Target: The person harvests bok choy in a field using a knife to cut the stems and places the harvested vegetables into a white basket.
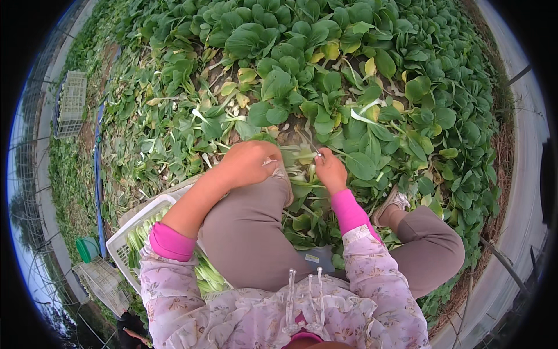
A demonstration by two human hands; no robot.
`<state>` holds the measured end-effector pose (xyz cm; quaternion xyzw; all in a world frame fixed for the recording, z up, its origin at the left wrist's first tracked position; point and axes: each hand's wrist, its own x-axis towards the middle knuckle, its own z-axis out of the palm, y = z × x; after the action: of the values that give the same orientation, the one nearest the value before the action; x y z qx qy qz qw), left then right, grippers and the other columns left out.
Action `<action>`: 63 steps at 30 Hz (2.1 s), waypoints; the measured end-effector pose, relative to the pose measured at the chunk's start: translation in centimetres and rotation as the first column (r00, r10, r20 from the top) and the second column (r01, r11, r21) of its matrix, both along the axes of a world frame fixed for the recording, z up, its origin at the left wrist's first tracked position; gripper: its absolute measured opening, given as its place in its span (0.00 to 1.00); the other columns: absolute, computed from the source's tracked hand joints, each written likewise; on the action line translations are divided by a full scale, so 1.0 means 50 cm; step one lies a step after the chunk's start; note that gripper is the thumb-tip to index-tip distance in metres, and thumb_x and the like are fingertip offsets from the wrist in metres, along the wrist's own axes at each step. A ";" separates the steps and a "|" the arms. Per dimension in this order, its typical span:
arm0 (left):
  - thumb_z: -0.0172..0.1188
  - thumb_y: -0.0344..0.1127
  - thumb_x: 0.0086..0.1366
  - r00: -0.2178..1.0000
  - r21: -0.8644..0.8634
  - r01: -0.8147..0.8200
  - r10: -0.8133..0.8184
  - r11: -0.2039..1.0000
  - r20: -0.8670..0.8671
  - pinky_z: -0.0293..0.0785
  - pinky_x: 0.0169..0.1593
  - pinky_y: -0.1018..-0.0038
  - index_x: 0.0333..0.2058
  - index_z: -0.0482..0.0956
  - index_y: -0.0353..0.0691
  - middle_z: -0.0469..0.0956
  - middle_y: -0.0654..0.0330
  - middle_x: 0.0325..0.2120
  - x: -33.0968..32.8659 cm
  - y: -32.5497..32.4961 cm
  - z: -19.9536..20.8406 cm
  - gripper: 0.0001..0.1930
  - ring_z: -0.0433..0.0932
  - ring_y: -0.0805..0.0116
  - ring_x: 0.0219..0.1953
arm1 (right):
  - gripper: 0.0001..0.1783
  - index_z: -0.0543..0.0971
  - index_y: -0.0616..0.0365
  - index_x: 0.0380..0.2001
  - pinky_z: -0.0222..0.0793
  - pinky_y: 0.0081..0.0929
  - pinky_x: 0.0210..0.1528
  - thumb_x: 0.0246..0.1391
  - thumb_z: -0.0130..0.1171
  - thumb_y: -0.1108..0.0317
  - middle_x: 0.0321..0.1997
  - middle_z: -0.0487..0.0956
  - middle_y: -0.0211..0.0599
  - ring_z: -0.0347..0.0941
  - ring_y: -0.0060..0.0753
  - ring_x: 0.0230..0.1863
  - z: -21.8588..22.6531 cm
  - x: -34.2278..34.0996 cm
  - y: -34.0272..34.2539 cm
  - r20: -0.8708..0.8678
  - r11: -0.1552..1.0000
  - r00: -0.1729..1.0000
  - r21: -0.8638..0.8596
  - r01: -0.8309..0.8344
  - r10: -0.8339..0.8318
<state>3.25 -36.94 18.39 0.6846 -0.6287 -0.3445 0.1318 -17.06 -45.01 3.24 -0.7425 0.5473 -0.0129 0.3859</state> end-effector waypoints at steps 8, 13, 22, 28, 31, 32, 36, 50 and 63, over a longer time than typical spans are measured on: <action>0.57 0.34 0.51 0.850 -0.322 0.219 -0.019 0.921 0.526 0.49 0.65 0.59 0.31 0.78 0.39 0.71 0.60 0.45 0.032 -0.190 -0.321 0.09 0.66 0.60 0.52 | 0.13 0.75 0.50 0.42 0.67 0.45 0.35 0.55 0.49 0.61 0.31 0.78 0.48 0.72 0.57 0.34 -0.128 0.015 -0.128 0.038 0.989 0.993 -0.090 0.118 -0.115; 0.61 0.32 0.48 0.812 -0.495 -0.141 0.387 0.857 0.438 0.58 0.59 0.58 0.28 0.75 0.44 0.71 0.63 0.42 0.097 -0.165 -0.403 0.07 0.69 0.62 0.45 | 0.17 0.75 0.49 0.48 0.69 0.32 0.36 0.55 0.52 0.62 0.34 0.79 0.46 0.74 0.47 0.31 -0.132 -0.022 -0.085 0.246 0.986 0.956 0.062 0.152 -0.163; 0.61 0.27 0.45 0.827 -0.604 -0.235 0.484 0.761 0.288 0.67 0.45 0.66 0.27 0.75 0.45 0.71 0.63 0.33 0.095 -0.172 -0.439 0.08 0.71 0.61 0.37 | 0.16 0.77 0.47 0.46 0.70 0.37 0.38 0.54 0.52 0.61 0.37 0.78 0.46 0.74 0.50 0.36 -0.120 0.113 -0.092 0.003 0.999 1.000 -0.037 0.009 -0.009; 0.63 0.28 0.46 0.734 -0.598 -0.389 0.628 0.701 0.259 0.66 0.39 0.67 0.28 0.76 0.45 0.76 0.62 0.32 0.110 -0.147 -0.469 0.08 0.73 0.59 0.34 | 0.16 0.77 0.51 0.47 0.68 0.30 0.42 0.56 0.52 0.62 0.39 0.79 0.42 0.75 0.43 0.37 -0.173 0.122 -0.086 0.115 0.986 0.979 0.029 0.164 -0.166; 0.63 0.29 0.49 0.739 -0.520 -0.483 0.647 0.704 0.190 0.67 0.37 0.66 0.29 0.77 0.44 0.77 0.60 0.30 0.115 -0.145 -0.477 0.07 0.74 0.58 0.32 | 0.16 0.76 0.55 0.47 0.68 0.27 0.42 0.56 0.52 0.64 0.36 0.79 0.38 0.74 0.34 0.35 -0.227 0.125 -0.097 0.206 0.955 0.942 0.194 0.225 -0.264; 0.63 0.30 0.49 0.735 -0.506 -0.514 0.660 0.693 0.156 0.68 0.37 0.66 0.29 0.77 0.43 0.77 0.59 0.28 0.115 -0.152 -0.475 0.07 0.74 0.58 0.32 | 0.16 0.76 0.56 0.47 0.68 0.26 0.41 0.57 0.52 0.64 0.35 0.79 0.36 0.73 0.31 0.33 -0.270 0.111 -0.109 0.246 0.931 0.918 0.273 0.243 -0.312; 0.63 0.30 0.50 0.685 -0.426 -0.633 0.724 0.646 0.081 0.69 0.37 0.63 0.30 0.77 0.41 0.77 0.57 0.27 0.132 -0.121 -0.497 0.07 0.74 0.56 0.33 | 0.16 0.76 0.56 0.48 0.67 0.25 0.35 0.57 0.51 0.64 0.30 0.77 0.31 0.69 0.24 0.29 -0.232 0.135 -0.133 0.100 0.712 0.903 0.654 0.257 -0.418; 0.62 0.32 0.53 0.745 -0.393 -0.576 0.658 0.717 0.110 0.70 0.37 0.67 0.30 0.78 0.39 0.75 0.56 0.26 0.120 -0.071 -0.437 0.07 0.74 0.56 0.32 | 0.18 0.76 0.55 0.47 0.68 0.34 0.43 0.54 0.51 0.62 0.37 0.79 0.44 0.74 0.47 0.40 -0.180 0.127 -0.105 -0.017 0.960 0.976 0.186 -0.208 0.215; 0.59 0.38 0.61 0.501 0.281 -0.497 0.536 0.821 -0.680 0.67 0.46 0.77 0.35 0.78 0.38 0.77 0.66 0.31 -0.005 -0.059 -0.214 0.09 0.71 0.77 0.38 | 0.20 0.67 0.62 0.45 0.64 0.18 0.21 0.53 0.59 0.64 0.38 0.75 0.35 0.68 0.23 0.25 0.050 0.014 -0.056 0.731 0.755 0.221 0.655 0.042 -0.646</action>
<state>3.00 -39.88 7.67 0.6452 -0.2791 -0.5489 0.4523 -16.38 -47.83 5.73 -0.3107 0.3565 -0.3867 0.7917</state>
